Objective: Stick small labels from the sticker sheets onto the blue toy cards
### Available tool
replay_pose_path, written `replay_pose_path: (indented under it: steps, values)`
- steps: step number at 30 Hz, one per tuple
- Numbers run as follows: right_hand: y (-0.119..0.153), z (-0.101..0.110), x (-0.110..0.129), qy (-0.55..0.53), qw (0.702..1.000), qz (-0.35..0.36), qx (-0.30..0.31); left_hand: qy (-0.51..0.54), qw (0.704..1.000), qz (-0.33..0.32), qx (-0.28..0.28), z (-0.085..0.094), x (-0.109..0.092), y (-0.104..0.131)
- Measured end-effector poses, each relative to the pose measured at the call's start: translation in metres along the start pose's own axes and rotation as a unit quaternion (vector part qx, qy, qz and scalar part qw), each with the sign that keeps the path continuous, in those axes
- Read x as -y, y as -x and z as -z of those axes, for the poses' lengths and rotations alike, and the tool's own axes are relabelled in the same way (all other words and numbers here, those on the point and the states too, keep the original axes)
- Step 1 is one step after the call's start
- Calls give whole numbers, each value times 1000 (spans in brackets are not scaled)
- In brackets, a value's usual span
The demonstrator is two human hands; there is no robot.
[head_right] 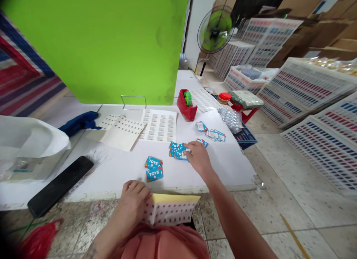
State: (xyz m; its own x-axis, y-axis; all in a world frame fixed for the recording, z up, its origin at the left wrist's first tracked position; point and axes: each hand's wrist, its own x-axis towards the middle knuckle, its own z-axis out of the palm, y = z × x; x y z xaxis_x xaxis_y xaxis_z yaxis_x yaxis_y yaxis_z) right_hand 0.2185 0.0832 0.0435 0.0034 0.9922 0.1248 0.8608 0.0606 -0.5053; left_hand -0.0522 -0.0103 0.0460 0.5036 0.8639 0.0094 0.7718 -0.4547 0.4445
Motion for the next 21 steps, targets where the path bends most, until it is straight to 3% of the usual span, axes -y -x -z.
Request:
replay_pose_path:
  steps: [2, 6, 9, 15, 21]
  values:
    - [11, -3, 11, 14, 998, 65, -13, -2, 1000, 9, -4, 1, 2, 0]
    - [38, -21, 44, -50, 982, 169, 74, -5, 1000, 23, -13, 1, 6, -1]
    - [50, -32, 61, -37, 971, 213, 104, -2, 1000, -10, -19, -3, 8, 0]
    - [67, -31, 70, 62, 962, 228, 138, -6, 999, -29, -27, -11, 9, 4]
    - [78, -23, 68, 5, 972, 198, 130, 18, 999, -21, -27, -4, 2, 7]
